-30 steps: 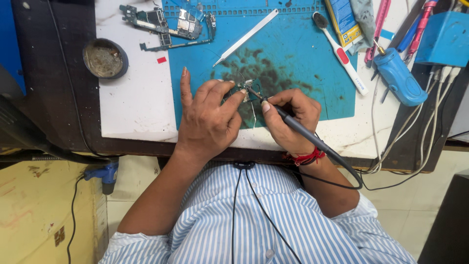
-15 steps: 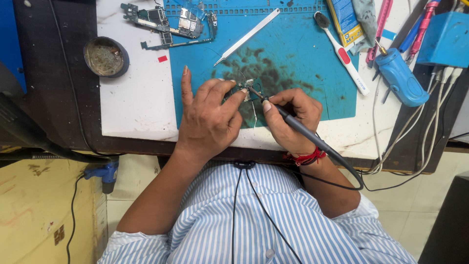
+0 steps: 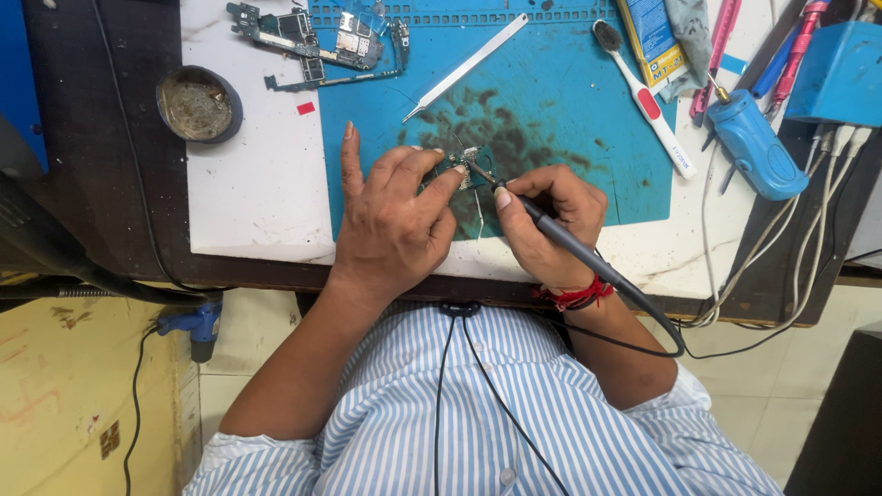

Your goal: The person solders components on a green circuit board at a repair workbench, holding the board steady with one hand while applying a soldering iron to its contacts with the other. They reposition the board and continue soldering different points, with a disassembled phone frame and assorted tools on the bench.

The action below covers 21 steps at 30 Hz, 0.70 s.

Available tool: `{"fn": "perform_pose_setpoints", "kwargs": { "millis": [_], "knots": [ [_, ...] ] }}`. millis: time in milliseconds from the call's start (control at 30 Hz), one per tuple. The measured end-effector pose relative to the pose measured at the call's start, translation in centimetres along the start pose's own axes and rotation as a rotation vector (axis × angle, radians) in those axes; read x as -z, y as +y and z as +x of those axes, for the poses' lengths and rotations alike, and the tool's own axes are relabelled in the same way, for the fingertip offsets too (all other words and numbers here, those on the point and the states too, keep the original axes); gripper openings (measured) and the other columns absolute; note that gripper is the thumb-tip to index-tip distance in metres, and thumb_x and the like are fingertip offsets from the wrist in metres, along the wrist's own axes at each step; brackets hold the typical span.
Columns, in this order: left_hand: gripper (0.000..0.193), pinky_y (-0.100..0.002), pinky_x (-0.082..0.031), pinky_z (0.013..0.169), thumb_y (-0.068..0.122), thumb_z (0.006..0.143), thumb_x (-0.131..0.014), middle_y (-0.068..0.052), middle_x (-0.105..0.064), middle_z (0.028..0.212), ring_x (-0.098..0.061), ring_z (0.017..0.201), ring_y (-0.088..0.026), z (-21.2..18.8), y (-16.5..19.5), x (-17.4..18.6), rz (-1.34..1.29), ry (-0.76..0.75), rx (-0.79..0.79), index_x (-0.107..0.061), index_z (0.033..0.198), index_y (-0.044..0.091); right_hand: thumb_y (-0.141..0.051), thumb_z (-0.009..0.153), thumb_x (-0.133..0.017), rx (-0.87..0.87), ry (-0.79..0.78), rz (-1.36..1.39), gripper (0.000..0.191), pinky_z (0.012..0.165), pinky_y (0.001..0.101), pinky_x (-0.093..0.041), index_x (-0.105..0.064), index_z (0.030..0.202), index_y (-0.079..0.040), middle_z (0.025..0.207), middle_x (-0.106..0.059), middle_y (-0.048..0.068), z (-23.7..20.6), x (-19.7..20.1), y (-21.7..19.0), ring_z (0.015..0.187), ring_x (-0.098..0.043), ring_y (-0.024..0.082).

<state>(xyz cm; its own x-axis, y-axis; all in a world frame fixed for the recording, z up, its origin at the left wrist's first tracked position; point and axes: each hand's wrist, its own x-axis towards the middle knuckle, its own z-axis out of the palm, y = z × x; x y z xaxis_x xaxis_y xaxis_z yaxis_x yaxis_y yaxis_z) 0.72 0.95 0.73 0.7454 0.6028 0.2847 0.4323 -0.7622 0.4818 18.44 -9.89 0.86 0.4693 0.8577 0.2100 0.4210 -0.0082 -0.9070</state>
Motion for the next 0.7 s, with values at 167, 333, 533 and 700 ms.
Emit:
{"fn": "perform_pose_setpoints", "kwargs": {
  "millis": [167,333,533,700],
  "knots": [
    [0.030,-0.062,-0.004,0.128,0.015,0.091,-0.068,-0.006,-0.065,0.124,-0.060,0.125,-0.024,-0.02,-0.06,-0.02,0.012,0.001,-0.006,-0.075,0.120,0.014,-0.002,0.094,-0.075,-0.009,0.001,0.005,0.011,0.059,0.0226,-0.044,-0.064,0.095,0.000,0.076,-0.068,0.004,-0.05,0.00,-0.03,0.065,-0.059,0.006],
    [0.029,-0.061,-0.004,0.128,0.015,0.092,-0.068,-0.006,-0.065,0.124,-0.060,0.125,-0.023,-0.03,-0.06,-0.03,0.015,0.007,-0.010,-0.076,0.120,0.015,-0.002,0.094,-0.075,-0.009,0.001,0.008,0.011,0.058,0.0225,-0.044,-0.064,0.095,0.000,0.075,-0.068,0.004,0.00,0.02,-0.03,0.064,-0.059,0.006],
    [0.030,-0.060,-0.004,0.128,0.016,0.092,-0.068,-0.006,-0.065,0.124,-0.060,0.125,-0.024,-0.01,-0.08,-0.03,0.015,0.008,-0.014,-0.076,0.120,0.014,-0.002,0.094,-0.075,-0.005,0.006,-0.004,0.011,0.060,0.0226,-0.045,-0.064,0.095,0.000,0.077,-0.069,0.005,-0.04,0.04,-0.06,0.066,-0.059,0.006],
    [0.030,-0.061,-0.004,0.129,0.015,0.091,-0.068,-0.005,-0.066,0.124,-0.060,0.125,-0.023,-0.02,-0.06,0.01,0.015,0.003,-0.007,-0.075,0.120,0.015,-0.002,0.094,-0.074,-0.010,0.002,0.005,0.010,0.060,0.0225,-0.045,-0.064,0.095,0.000,0.077,-0.068,0.005,-0.04,0.02,-0.03,0.066,-0.060,0.006]
  ]
}}
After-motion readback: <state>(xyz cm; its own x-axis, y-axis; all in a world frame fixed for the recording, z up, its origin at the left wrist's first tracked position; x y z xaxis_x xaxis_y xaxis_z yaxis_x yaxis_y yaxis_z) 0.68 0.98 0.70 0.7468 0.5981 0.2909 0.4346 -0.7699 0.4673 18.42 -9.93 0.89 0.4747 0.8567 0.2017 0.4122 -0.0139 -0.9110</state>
